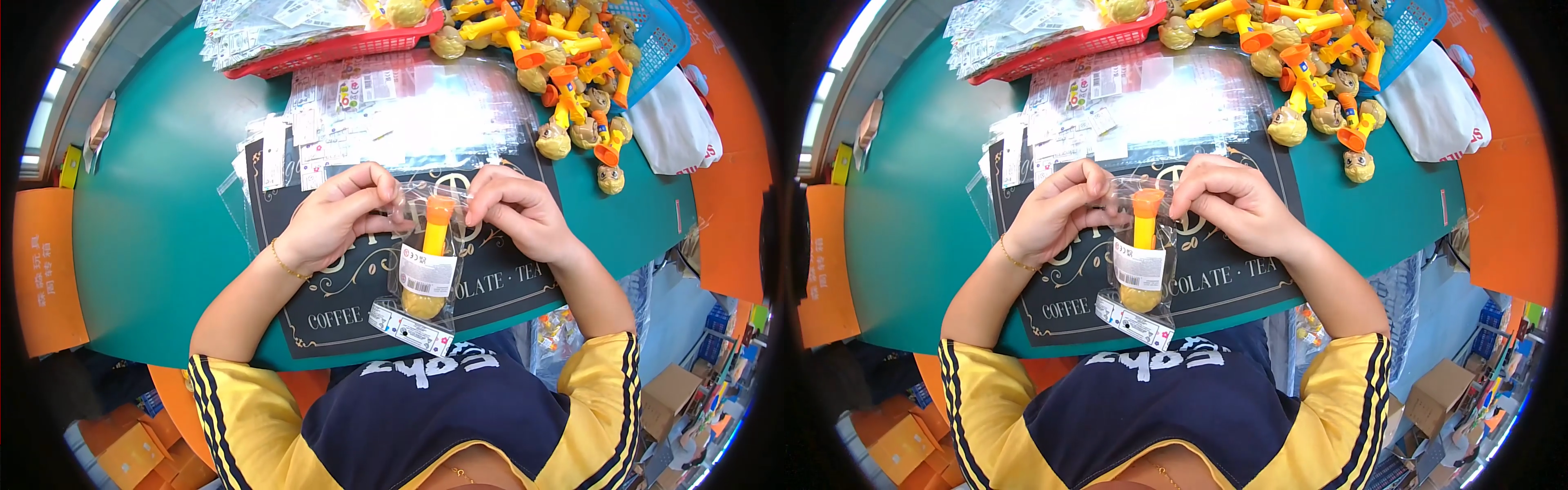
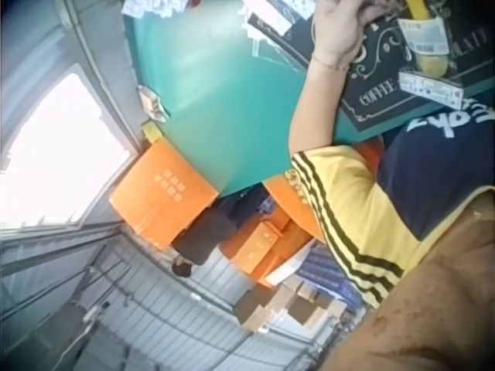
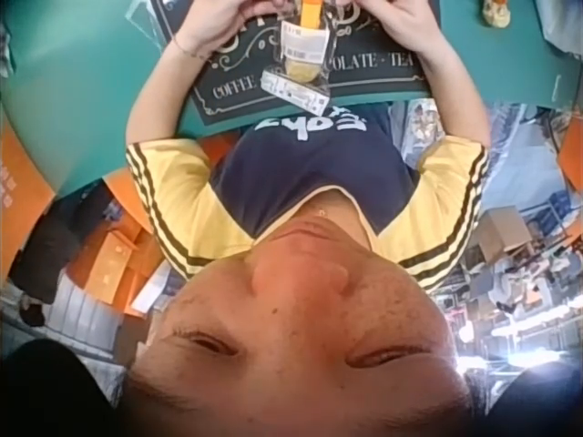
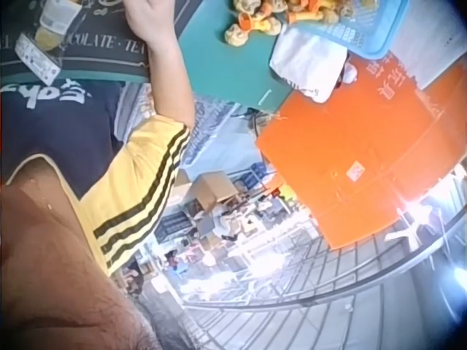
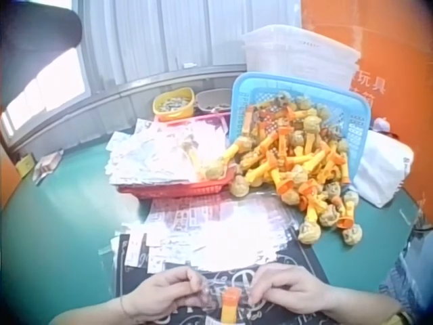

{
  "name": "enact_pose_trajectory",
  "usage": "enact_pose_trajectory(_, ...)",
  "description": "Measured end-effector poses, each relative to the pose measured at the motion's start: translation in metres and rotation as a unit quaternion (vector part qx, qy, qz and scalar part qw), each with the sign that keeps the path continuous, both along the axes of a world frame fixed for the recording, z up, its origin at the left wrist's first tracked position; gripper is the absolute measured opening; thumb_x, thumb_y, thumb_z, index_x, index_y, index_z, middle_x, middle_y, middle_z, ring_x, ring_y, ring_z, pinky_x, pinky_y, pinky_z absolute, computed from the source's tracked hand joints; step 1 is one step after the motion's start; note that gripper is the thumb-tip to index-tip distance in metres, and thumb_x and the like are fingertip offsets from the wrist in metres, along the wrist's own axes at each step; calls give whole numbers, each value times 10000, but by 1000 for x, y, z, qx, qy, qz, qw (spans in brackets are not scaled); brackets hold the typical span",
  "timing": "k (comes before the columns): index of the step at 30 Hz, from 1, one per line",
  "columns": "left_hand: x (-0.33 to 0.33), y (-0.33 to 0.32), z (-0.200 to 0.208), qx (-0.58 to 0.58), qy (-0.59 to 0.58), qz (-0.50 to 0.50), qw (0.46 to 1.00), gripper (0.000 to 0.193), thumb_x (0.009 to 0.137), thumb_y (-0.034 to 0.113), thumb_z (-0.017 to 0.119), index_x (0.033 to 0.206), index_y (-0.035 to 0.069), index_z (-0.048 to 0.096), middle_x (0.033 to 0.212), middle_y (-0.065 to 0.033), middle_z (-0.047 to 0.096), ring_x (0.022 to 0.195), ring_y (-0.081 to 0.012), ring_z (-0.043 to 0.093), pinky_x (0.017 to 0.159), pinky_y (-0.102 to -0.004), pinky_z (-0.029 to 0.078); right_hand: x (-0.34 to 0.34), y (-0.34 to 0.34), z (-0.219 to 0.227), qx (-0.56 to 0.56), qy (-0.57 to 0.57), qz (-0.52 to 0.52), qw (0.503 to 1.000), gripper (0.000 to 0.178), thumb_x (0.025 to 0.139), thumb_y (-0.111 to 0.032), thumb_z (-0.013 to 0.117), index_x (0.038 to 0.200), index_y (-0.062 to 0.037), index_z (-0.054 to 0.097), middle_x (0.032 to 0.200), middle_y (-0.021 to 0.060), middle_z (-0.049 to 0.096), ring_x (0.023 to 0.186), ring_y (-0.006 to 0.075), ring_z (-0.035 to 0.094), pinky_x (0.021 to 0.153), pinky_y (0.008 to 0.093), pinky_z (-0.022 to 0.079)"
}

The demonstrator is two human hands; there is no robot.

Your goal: Picking up small plastic toy components and placing them into clear plastic bags.

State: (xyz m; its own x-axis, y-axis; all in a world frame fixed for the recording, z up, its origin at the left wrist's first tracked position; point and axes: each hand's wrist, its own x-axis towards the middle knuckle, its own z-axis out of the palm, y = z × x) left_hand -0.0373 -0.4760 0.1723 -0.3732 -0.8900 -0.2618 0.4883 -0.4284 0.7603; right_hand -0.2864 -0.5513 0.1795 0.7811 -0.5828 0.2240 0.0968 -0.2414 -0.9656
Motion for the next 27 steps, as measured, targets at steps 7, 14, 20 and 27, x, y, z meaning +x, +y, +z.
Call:
enact_pose_trajectory(7,-3,-1,-3,45,29,33,998,115,929,49,417,863,30,510,892,-40,501,854,-134,532,903,-380,519,1,0,-2,2,8,17,1000,132,847,29,523,778,-40,611,815,42,572,841,166,518,754,279,402)
enact_pose_trajectory(14,-4,-2,4,35,84,47,995,153,933,117,442,879,0,525,932,-71,525,914,-169,558,893,-397,520,-2,-2,0,25,16,15,999,147,862,15,492,764,-36,589,813,42,561,830,175,517,754,283,396)
enact_pose_trajectory(20,-9,4,0,31,-27,69,997,44,900,57,556,933,32,538,960,-58,588,905,-152,610,843,-304,528,-2,-5,3,-58,15,40,997,122,840,44,499,796,-21,591,820,42,559,821,181,527,746,286,418)
enact_pose_trajectory(27,1,-2,-3,30,-11,121,992,151,875,-6,570,1007,45,517,936,-49,584,872,-144,615,820,-267,525,-5,-2,9,-88,44,20,995,135,793,68,513,776,-32,603,831,59,555,832,191,534,750,299,417)
